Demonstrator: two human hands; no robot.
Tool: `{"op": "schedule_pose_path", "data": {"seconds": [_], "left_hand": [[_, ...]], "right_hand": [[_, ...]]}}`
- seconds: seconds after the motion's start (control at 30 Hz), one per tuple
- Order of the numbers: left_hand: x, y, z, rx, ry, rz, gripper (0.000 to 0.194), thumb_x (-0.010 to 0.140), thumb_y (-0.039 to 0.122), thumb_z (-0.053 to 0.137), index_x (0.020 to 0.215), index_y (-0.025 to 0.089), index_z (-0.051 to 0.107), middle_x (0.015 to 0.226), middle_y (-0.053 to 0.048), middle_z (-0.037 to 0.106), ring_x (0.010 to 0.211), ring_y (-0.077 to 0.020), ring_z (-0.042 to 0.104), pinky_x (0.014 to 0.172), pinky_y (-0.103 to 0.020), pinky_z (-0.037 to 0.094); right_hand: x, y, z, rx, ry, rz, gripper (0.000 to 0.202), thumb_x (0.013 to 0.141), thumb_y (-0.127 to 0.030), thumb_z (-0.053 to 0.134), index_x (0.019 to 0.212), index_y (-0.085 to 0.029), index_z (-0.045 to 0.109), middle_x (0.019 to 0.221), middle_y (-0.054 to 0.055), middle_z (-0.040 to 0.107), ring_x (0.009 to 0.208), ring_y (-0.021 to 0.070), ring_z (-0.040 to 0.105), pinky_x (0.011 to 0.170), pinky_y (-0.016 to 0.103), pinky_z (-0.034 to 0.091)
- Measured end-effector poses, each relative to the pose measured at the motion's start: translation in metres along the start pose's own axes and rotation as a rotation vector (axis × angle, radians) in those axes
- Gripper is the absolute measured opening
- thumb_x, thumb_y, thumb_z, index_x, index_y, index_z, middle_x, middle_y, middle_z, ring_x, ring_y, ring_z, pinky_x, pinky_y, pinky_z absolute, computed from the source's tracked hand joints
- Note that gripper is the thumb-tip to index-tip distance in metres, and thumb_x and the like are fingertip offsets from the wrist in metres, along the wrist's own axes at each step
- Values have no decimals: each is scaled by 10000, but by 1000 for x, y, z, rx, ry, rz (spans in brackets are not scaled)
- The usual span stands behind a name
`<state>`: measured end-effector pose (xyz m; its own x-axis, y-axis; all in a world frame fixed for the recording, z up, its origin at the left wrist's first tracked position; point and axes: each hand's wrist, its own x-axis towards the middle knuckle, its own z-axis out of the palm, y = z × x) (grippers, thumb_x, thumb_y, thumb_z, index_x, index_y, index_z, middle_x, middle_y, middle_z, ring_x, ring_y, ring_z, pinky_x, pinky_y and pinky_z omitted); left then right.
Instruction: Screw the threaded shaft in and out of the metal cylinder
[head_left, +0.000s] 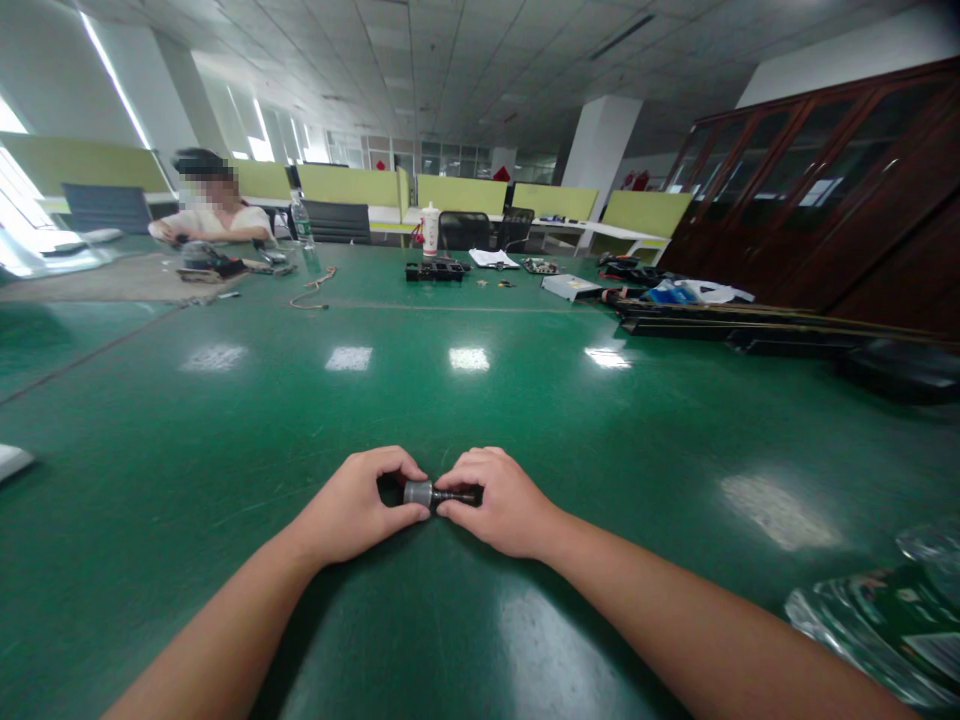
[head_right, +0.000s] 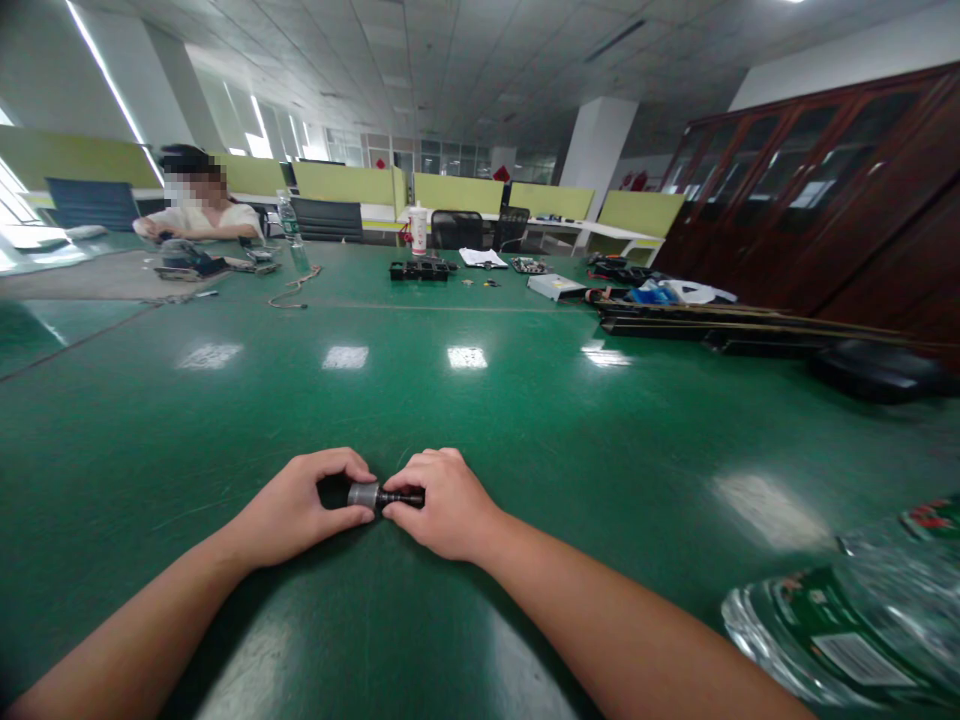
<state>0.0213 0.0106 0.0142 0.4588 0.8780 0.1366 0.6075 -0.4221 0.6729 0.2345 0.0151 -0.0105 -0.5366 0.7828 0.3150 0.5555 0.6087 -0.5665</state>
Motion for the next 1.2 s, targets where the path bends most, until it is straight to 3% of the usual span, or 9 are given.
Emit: {"op": "schedule_pose_path", "data": {"seconds": [1.2], "left_hand": [[-2, -2, 1, 8, 9, 14, 170, 715, 251, 748, 861, 195, 683, 897, -23, 704, 854, -200, 647, 791, -305, 486]], "right_hand": [[0, 0, 0, 26, 32, 25, 101, 712, -222, 771, 785, -213, 703, 721, -22, 671, 725, 141, 591, 777, 320, 372]]}}
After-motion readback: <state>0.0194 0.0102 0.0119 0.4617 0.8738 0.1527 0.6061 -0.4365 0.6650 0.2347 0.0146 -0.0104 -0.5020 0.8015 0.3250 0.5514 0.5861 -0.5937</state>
